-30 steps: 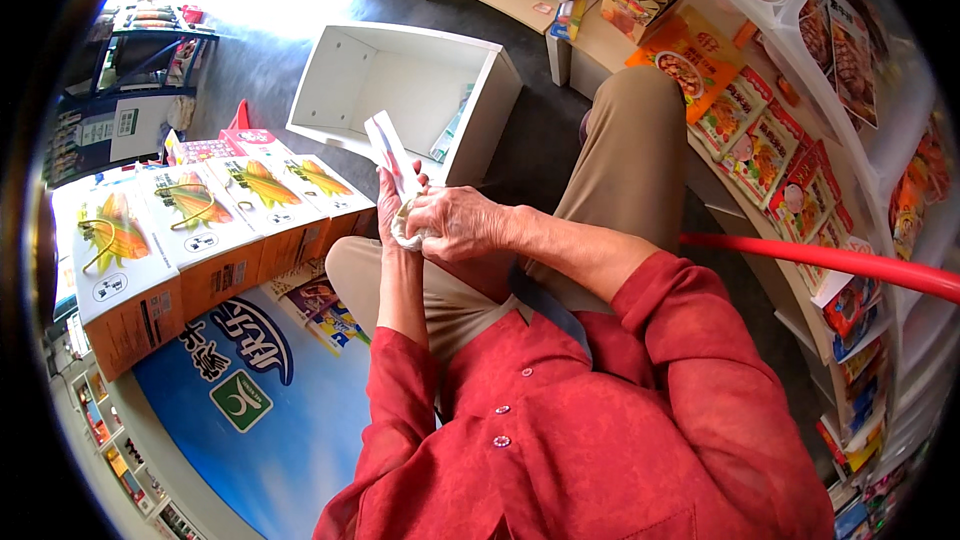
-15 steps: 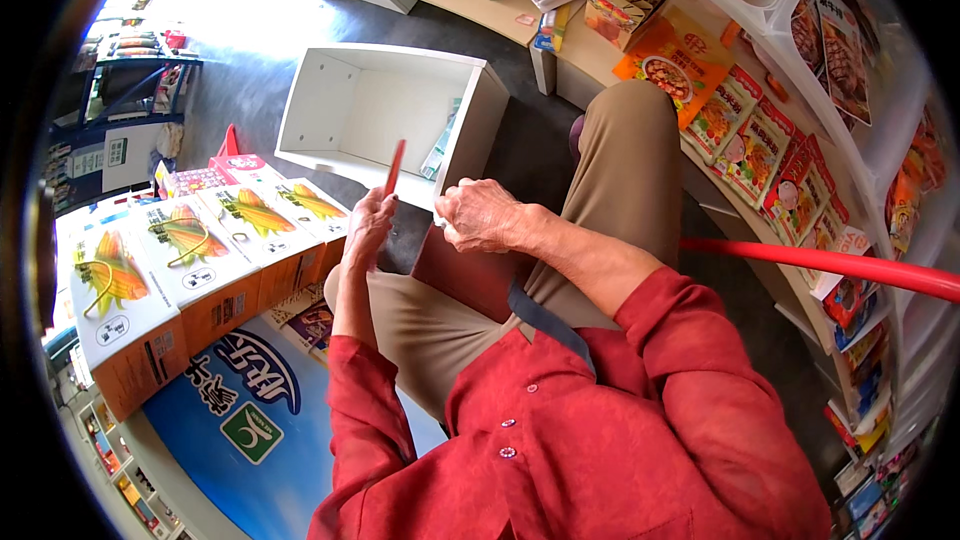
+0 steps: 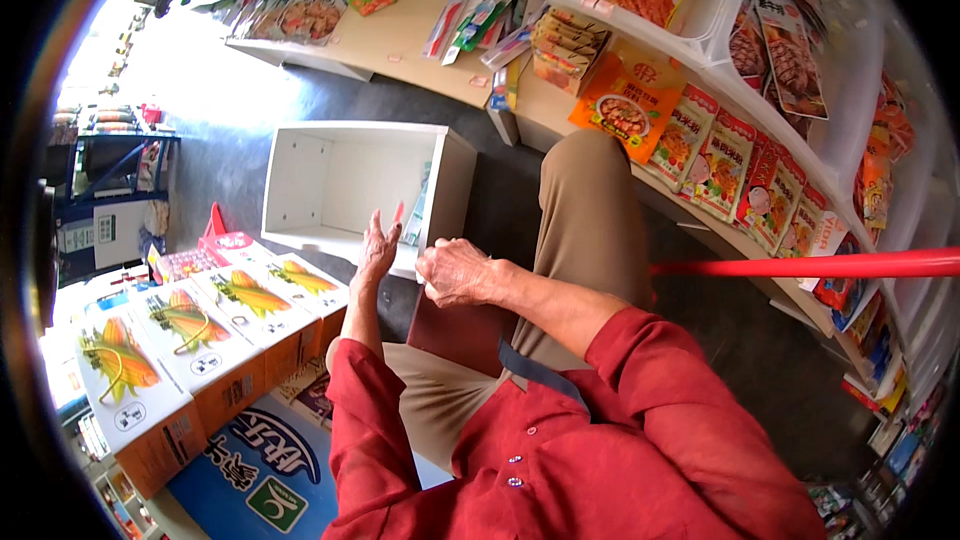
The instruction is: The person wipes the inside of a white shelf unit with a cloth while sitting on the floor. They then pick up various packaged items, including toothbrushes and toothpaste, from a nearby shelf and place them into the cleaned unit.
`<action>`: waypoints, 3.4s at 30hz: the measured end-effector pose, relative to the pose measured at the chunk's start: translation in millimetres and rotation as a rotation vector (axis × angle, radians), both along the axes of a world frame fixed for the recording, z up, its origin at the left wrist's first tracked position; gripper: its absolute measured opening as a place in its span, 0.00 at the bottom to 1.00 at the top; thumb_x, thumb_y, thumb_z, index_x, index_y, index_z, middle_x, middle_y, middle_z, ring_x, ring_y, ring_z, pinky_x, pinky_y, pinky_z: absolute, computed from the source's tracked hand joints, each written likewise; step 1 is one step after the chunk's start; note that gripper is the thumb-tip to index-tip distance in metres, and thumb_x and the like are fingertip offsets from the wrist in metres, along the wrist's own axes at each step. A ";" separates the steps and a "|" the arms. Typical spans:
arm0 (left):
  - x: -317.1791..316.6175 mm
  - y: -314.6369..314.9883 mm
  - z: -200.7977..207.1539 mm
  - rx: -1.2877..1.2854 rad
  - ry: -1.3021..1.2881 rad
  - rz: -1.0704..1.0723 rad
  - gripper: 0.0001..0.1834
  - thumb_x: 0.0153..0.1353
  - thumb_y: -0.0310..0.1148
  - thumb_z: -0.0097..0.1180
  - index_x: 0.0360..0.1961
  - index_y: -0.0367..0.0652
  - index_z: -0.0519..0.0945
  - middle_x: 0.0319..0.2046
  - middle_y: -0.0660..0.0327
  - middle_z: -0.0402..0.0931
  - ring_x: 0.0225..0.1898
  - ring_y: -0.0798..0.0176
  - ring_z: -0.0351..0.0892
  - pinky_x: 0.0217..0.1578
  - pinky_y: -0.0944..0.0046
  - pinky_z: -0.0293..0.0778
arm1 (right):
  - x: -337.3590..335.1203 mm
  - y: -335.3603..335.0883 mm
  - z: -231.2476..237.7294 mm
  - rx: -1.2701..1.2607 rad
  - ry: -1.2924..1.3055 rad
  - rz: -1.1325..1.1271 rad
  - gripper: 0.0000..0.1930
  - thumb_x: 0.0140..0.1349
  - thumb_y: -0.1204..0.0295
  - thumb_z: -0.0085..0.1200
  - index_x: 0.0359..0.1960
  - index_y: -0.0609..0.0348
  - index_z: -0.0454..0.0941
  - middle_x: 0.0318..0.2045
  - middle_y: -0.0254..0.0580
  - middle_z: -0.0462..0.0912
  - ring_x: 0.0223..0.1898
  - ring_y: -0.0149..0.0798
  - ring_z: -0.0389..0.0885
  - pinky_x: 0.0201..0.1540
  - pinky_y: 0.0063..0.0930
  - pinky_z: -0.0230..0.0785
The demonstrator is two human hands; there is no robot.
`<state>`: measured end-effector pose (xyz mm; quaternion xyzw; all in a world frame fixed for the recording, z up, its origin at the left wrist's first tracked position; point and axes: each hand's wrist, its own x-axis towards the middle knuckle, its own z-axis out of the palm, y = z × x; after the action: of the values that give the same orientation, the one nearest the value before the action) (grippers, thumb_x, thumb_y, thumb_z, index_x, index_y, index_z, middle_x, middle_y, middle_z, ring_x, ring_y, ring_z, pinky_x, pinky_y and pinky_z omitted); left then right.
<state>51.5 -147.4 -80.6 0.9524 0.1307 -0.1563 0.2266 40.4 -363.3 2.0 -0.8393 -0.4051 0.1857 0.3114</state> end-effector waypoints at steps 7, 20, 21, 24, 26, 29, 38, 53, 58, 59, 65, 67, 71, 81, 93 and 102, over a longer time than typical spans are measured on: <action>-25.5 -0.1 -23.6 -0.006 0.253 -0.172 0.18 0.57 0.38 0.46 0.45 0.38 0.71 0.39 0.43 0.73 0.47 0.44 0.69 0.47 0.52 0.65 | 5.1 -7.9 -6.0 0.061 0.006 -0.081 0.09 0.44 0.71 0.48 0.24 0.64 0.72 0.26 0.50 0.76 0.33 0.50 0.76 0.38 0.40 0.70; -38.3 -4.6 -41.3 -0.152 0.190 0.077 0.13 0.51 0.29 0.45 0.34 0.37 0.78 0.32 0.46 0.77 0.38 0.46 0.76 0.42 0.56 0.70 | 6.6 -15.8 -11.8 -0.011 0.030 -0.072 0.09 0.44 0.71 0.48 0.26 0.64 0.73 0.28 0.50 0.77 0.34 0.50 0.76 0.37 0.40 0.71; -38.9 -7.1 -37.5 -0.154 0.171 0.162 0.15 0.47 0.25 0.44 0.35 0.36 0.79 0.30 0.45 0.77 0.35 0.46 0.78 0.40 0.58 0.71 | 6.2 -15.3 -12.0 -0.018 0.030 -0.066 0.09 0.44 0.71 0.48 0.26 0.64 0.73 0.28 0.50 0.77 0.34 0.50 0.76 0.37 0.40 0.71; -33.9 -13.2 -37.2 -0.056 -0.020 0.191 0.15 0.46 0.23 0.43 0.34 0.36 0.79 0.30 0.44 0.77 0.37 0.47 0.78 0.40 0.57 0.71 | 5.8 -15.9 -13.3 -0.023 0.034 -0.065 0.09 0.43 0.71 0.48 0.26 0.64 0.73 0.28 0.50 0.77 0.34 0.51 0.76 0.37 0.41 0.71; -26.4 -13.1 -33.8 -0.003 -0.013 0.327 0.16 0.43 0.24 0.45 0.33 0.38 0.80 0.29 0.45 0.78 0.36 0.47 0.78 0.40 0.58 0.71 | 5.3 -16.3 -14.3 -0.023 0.036 -0.075 0.09 0.43 0.72 0.48 0.26 0.65 0.73 0.28 0.50 0.77 0.33 0.51 0.76 0.36 0.41 0.71; -18.9 2.5 -27.3 0.072 -0.087 0.365 0.16 0.42 0.25 0.46 0.34 0.40 0.80 0.30 0.45 0.78 0.35 0.48 0.78 0.41 0.58 0.71 | 5.1 -16.9 -17.7 -0.011 0.030 -0.077 0.10 0.43 0.72 0.48 0.26 0.65 0.73 0.28 0.51 0.77 0.33 0.51 0.76 0.36 0.41 0.72; -7.5 55.6 -27.6 -0.222 -0.159 0.491 0.23 0.46 0.29 0.51 0.46 0.31 0.72 0.33 0.46 0.75 0.32 0.59 0.76 0.35 0.65 0.72 | 8.8 -20.3 -19.8 -0.005 0.073 -0.088 0.10 0.41 0.72 0.48 0.25 0.67 0.73 0.28 0.55 0.77 0.34 0.51 0.76 0.37 0.42 0.70; 78.9 -64.9 -8.7 -0.425 -0.444 0.183 0.12 0.56 0.29 0.49 0.41 0.38 0.75 0.35 0.53 0.77 0.37 0.59 0.76 0.40 0.63 0.70 | 12.6 -30.3 -12.8 -0.029 0.058 -0.140 0.11 0.38 0.74 0.49 0.25 0.67 0.74 0.27 0.57 0.77 0.32 0.53 0.77 0.35 0.41 0.72; 122.3 -124.5 22.8 -0.438 -0.436 0.072 0.14 0.56 0.31 0.51 0.44 0.38 0.74 0.36 0.55 0.77 0.39 0.61 0.75 0.43 0.64 0.69 | 19.0 -35.6 -10.1 -0.100 0.085 -0.116 0.14 0.41 0.72 0.48 0.30 0.68 0.72 0.33 0.59 0.75 0.36 0.55 0.75 0.36 0.46 0.72; 128.4 -134.6 30.4 -0.456 -0.404 0.087 0.15 0.56 0.31 0.51 0.44 0.38 0.74 0.36 0.54 0.77 0.40 0.60 0.75 0.43 0.63 0.69 | 19.2 -36.4 -8.2 -0.090 0.077 -0.153 0.14 0.42 0.72 0.47 0.31 0.68 0.72 0.33 0.59 0.75 0.37 0.56 0.75 0.37 0.46 0.71; 172.6 -161.9 33.7 -0.349 -0.489 0.032 0.19 0.51 0.29 0.54 0.46 0.38 0.71 0.44 0.49 0.70 0.47 0.48 0.69 0.48 0.56 0.65 | 25.9 -43.3 10.4 0.024 0.106 -0.238 0.10 0.46 0.73 0.47 0.31 0.65 0.71 0.33 0.54 0.75 0.38 0.54 0.74 0.39 0.45 0.70; 189.2 -168.2 33.1 -0.305 -0.575 0.003 0.23 0.51 0.30 0.54 0.49 0.38 0.68 0.48 0.47 0.67 0.51 0.46 0.65 0.51 0.55 0.62 | 27.6 -44.1 14.5 0.050 0.125 -0.227 0.09 0.46 0.74 0.47 0.29 0.65 0.70 0.31 0.53 0.75 0.37 0.53 0.75 0.37 0.43 0.71; 224.9 -184.7 37.6 -0.225 -0.657 -0.115 0.31 0.50 0.30 0.56 0.55 0.38 0.61 0.53 0.44 0.60 0.56 0.44 0.58 0.55 0.53 0.57 | 25.6 -47.0 15.8 0.027 0.012 -0.238 0.10 0.46 0.71 0.49 0.30 0.65 0.71 0.30 0.51 0.75 0.35 0.50 0.76 0.35 0.39 0.72; 272.3 -203.7 25.3 0.006 -0.588 -0.131 0.22 0.48 0.36 0.53 0.47 0.46 0.73 0.48 0.51 0.66 0.54 0.45 0.59 0.52 0.44 0.54 | 27.0 -54.5 17.5 0.074 -0.041 -0.314 0.11 0.45 0.68 0.54 0.28 0.63 0.73 0.29 0.48 0.76 0.34 0.46 0.76 0.35 0.35 0.72; 244.4 -202.8 44.2 -0.761 -0.215 0.001 0.17 0.50 0.38 0.58 0.32 0.33 0.74 0.25 0.55 0.76 0.31 0.56 0.76 0.33 0.63 0.70 | 20.7 -45.9 2.2 0.027 -0.101 -0.347 0.09 0.43 0.68 0.53 0.25 0.59 0.73 0.26 0.46 0.77 0.30 0.46 0.76 0.33 0.35 0.73; 103.0 -156.5 84.5 -1.694 0.040 0.419 0.13 0.62 0.36 0.47 0.39 0.34 0.71 0.32 0.58 0.74 0.34 0.62 0.76 0.36 0.65 0.74 | 47.5 -65.9 16.1 0.083 0.329 -0.792 0.11 0.44 0.67 0.52 0.30 0.58 0.76 0.29 0.50 0.79 0.35 0.48 0.78 0.37 0.37 0.71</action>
<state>154.5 -303.9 3.9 0.4168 0.1469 -0.1729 0.8802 87.8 -429.2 18.1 -0.8760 -0.0036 0.1668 0.4526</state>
